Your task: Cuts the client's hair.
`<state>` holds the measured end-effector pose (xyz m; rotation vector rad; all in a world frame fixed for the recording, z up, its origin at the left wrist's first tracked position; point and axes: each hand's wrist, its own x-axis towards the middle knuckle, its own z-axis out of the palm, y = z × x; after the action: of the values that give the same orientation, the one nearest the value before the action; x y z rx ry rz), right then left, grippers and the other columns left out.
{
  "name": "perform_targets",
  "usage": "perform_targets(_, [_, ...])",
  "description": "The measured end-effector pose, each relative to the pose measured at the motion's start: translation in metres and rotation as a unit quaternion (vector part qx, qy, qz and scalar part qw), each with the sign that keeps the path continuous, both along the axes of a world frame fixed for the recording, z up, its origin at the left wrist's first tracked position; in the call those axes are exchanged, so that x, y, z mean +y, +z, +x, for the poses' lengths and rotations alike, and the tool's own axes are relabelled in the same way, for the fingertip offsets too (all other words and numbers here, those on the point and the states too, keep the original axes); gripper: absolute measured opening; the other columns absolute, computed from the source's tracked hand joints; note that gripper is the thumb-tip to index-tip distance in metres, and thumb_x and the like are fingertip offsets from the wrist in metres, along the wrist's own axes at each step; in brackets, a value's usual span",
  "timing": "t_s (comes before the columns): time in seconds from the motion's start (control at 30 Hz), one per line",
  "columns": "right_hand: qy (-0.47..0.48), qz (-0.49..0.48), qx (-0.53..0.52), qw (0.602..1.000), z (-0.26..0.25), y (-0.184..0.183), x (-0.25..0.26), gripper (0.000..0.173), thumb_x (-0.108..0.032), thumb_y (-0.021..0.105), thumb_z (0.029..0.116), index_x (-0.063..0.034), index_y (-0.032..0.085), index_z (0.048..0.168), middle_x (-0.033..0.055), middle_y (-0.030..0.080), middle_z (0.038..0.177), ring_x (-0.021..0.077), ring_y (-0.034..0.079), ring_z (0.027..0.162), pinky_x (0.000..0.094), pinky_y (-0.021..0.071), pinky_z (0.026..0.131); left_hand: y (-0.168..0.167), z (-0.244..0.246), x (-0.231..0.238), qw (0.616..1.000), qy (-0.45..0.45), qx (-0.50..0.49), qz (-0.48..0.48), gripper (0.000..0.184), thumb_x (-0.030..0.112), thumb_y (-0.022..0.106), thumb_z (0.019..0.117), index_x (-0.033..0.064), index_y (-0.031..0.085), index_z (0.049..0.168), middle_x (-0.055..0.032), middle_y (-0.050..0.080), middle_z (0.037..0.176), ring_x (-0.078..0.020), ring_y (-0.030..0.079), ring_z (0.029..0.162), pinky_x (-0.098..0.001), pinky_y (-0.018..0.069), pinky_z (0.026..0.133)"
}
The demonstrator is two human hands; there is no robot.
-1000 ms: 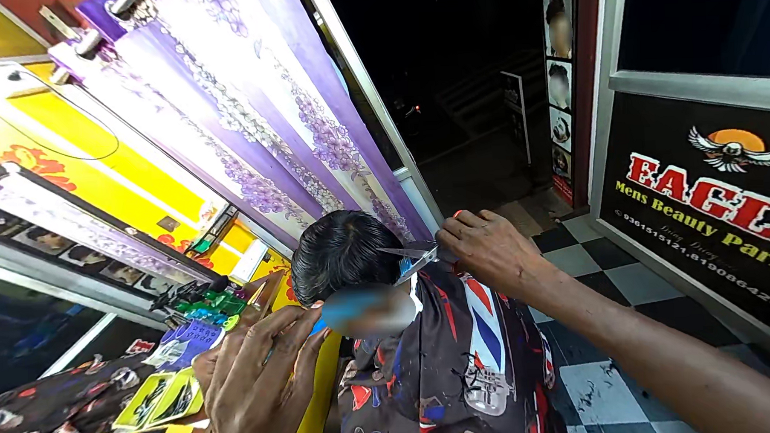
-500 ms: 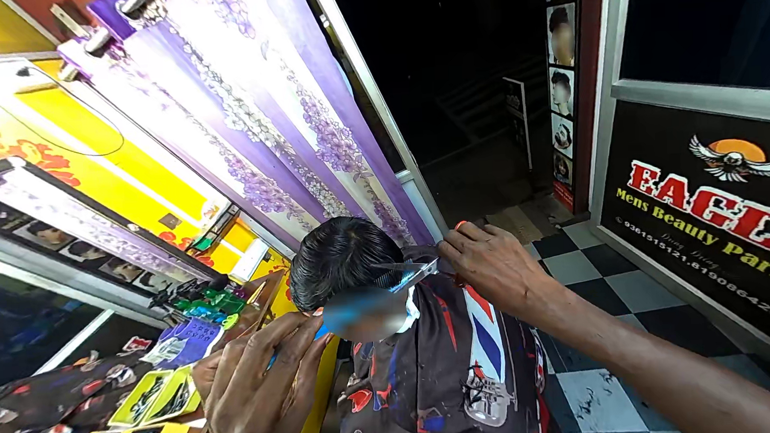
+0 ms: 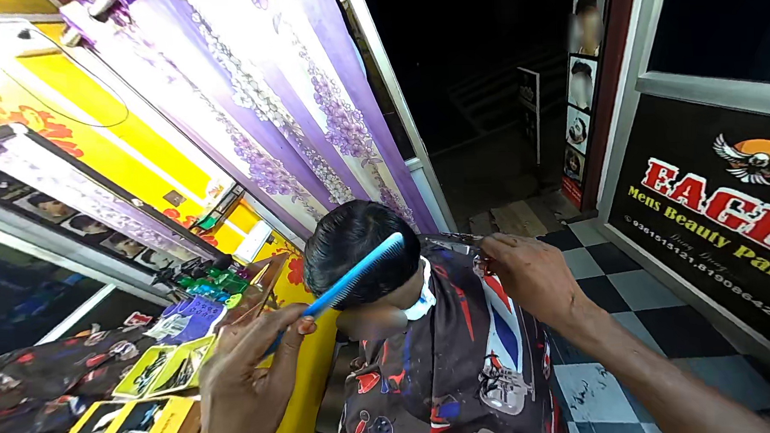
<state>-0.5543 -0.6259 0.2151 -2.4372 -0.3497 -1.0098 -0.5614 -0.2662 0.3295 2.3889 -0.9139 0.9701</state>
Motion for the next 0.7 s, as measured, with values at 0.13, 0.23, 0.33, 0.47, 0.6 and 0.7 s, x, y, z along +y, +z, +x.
perform_targets(0.13, [-0.063, -0.007, 0.004, 0.998, -0.022, -0.003, 0.017, 0.018, 0.003, 0.073, 0.0846, -0.0089, 0.073, 0.098, 0.0081, 0.073, 0.092, 0.0272, 0.073, 0.083, 0.0482, 0.0592, 0.07, -0.022, 0.007, 0.005, 0.998, -0.036, -0.032, 0.051, 0.026, 0.034, 0.058, 0.1033, 0.0181, 0.079, 0.103, 0.005, 0.077, 0.089, -0.0037, 0.065, 0.076, -0.0364, 0.0437, 0.077])
perform_targets(0.23, [-0.12, -0.014, -0.002, 0.993, -0.04, -0.003, 0.032, 0.02, 0.003, 0.073, 0.0837, -0.0081, 0.073, 0.1, 0.0096, 0.074, 0.093, 0.029, 0.073, 0.083, 0.0496, 0.0586, 0.07, -0.031, 0.019, 0.011, 0.991, -0.098, -0.074, 0.061, 0.025, 0.033, 0.058, 0.1033, 0.0191, 0.078, 0.103, 0.0028, 0.078, 0.093, -0.0057, 0.067, 0.079, -0.038, 0.0428, 0.079])
perform_targets(0.33, [-0.168, -0.007, 0.019, 0.986, -0.055, 0.002, 0.044, 0.019, 0.001, 0.072, 0.0861, -0.007, 0.074, 0.103, 0.0114, 0.074, 0.096, 0.0313, 0.073, 0.086, 0.0525, 0.0586, 0.073, -0.022, 0.027, 0.016, 0.984, -0.129, -0.12, -0.025, 0.021, 0.031, 0.06, 0.1047, 0.0158, 0.074, 0.106, 0.0, 0.076, 0.092, -0.0062, 0.066, 0.08, -0.034, 0.0448, 0.082])
perform_targets(0.47, [-0.219, -0.007, 0.024, 0.975, -0.075, -0.001, 0.055, 0.019, 0.004, 0.072, 0.0836, -0.0072, 0.072, 0.099, 0.0102, 0.072, 0.09, 0.0303, 0.071, 0.081, 0.0509, 0.0577, 0.069, -0.009, 0.042, 0.019, 0.99, -0.12, -0.068, -0.017, 0.028, 0.03, 0.06, 0.1012, 0.0088, 0.079, 0.104, -0.0012, 0.076, 0.088, -0.0085, 0.065, 0.074, -0.0427, 0.0459, 0.078])
perform_targets(0.6, [-0.234, -0.021, 0.033, 0.972, -0.084, -0.004, 0.051, 0.026, 0.002, 0.077, 0.082, -0.008, 0.073, 0.106, 0.0104, 0.074, 0.097, 0.0305, 0.073, 0.086, 0.0518, 0.0583, 0.074, -0.029, 0.04, 0.018, 0.99, -0.128, -0.059, 0.031, 0.027, 0.029, 0.059, 0.1011, 0.0137, 0.081, 0.103, 0.0009, 0.077, 0.087, -0.0086, 0.066, 0.074, -0.0445, 0.0429, 0.078])
perform_targets(0.7, [-0.218, -0.054, 0.053, 0.973, -0.079, -0.001, 0.041, 0.029, 0.002, 0.077, 0.0837, -0.0077, 0.072, 0.11, 0.0112, 0.074, 0.103, 0.0313, 0.073, 0.094, 0.0531, 0.0573, 0.082, -0.039, 0.037, 0.025, 0.991, -0.119, -0.031, 0.06, 0.028, 0.035, 0.058, 0.1012, 0.0198, 0.081, 0.105, 0.0038, 0.078, 0.095, -0.0081, 0.069, 0.081, -0.0458, 0.0436, 0.08])
